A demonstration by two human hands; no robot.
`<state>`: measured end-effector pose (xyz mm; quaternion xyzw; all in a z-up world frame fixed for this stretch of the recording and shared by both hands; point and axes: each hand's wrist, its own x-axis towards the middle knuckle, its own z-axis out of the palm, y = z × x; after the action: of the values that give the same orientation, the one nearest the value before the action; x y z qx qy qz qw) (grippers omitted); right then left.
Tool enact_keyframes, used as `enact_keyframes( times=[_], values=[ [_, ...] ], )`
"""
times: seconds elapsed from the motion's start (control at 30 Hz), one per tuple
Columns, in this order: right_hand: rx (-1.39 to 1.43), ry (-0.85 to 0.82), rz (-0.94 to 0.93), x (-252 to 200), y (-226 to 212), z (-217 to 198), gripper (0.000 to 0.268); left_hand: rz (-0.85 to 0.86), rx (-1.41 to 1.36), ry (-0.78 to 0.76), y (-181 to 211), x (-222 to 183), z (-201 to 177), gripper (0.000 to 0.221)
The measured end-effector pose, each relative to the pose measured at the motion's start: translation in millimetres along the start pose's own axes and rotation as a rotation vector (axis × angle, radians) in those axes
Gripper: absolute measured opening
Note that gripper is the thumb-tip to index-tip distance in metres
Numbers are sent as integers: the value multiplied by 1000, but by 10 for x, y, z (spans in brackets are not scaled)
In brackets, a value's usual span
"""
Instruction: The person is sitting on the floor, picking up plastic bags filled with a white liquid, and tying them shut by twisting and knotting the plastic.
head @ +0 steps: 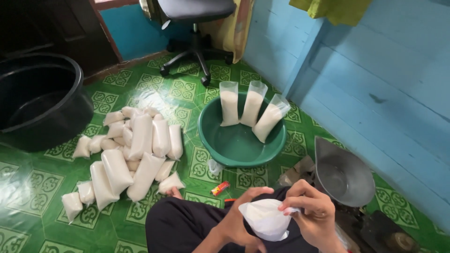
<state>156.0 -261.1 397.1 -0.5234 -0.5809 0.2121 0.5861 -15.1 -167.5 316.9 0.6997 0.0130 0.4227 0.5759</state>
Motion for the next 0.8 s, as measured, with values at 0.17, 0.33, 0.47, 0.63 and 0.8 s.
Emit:
enact_keyframes(
  times=[0.17, 0.33, 0.47, 0.63, 0.8],
  values=[
    [88, -6, -51, -127, -89, -84, 15, -12, -192, 34, 121, -48, 370, 88],
    [48, 73, -102, -177, -103, -172, 5, -30, -109, 149, 314, 6, 546, 75],
    [171, 24, -1, -235, 36, -307, 27, -94, 53, 219, 375, 59, 601, 73],
    [261, 15, 97, -421, 357, -344, 122, -76, 160, 275, 487, 109, 674, 68],
    [284, -114, 226, -1023, 888, -201, 131, -141, 145, 314, 551, 108, 726, 61]
  ],
)
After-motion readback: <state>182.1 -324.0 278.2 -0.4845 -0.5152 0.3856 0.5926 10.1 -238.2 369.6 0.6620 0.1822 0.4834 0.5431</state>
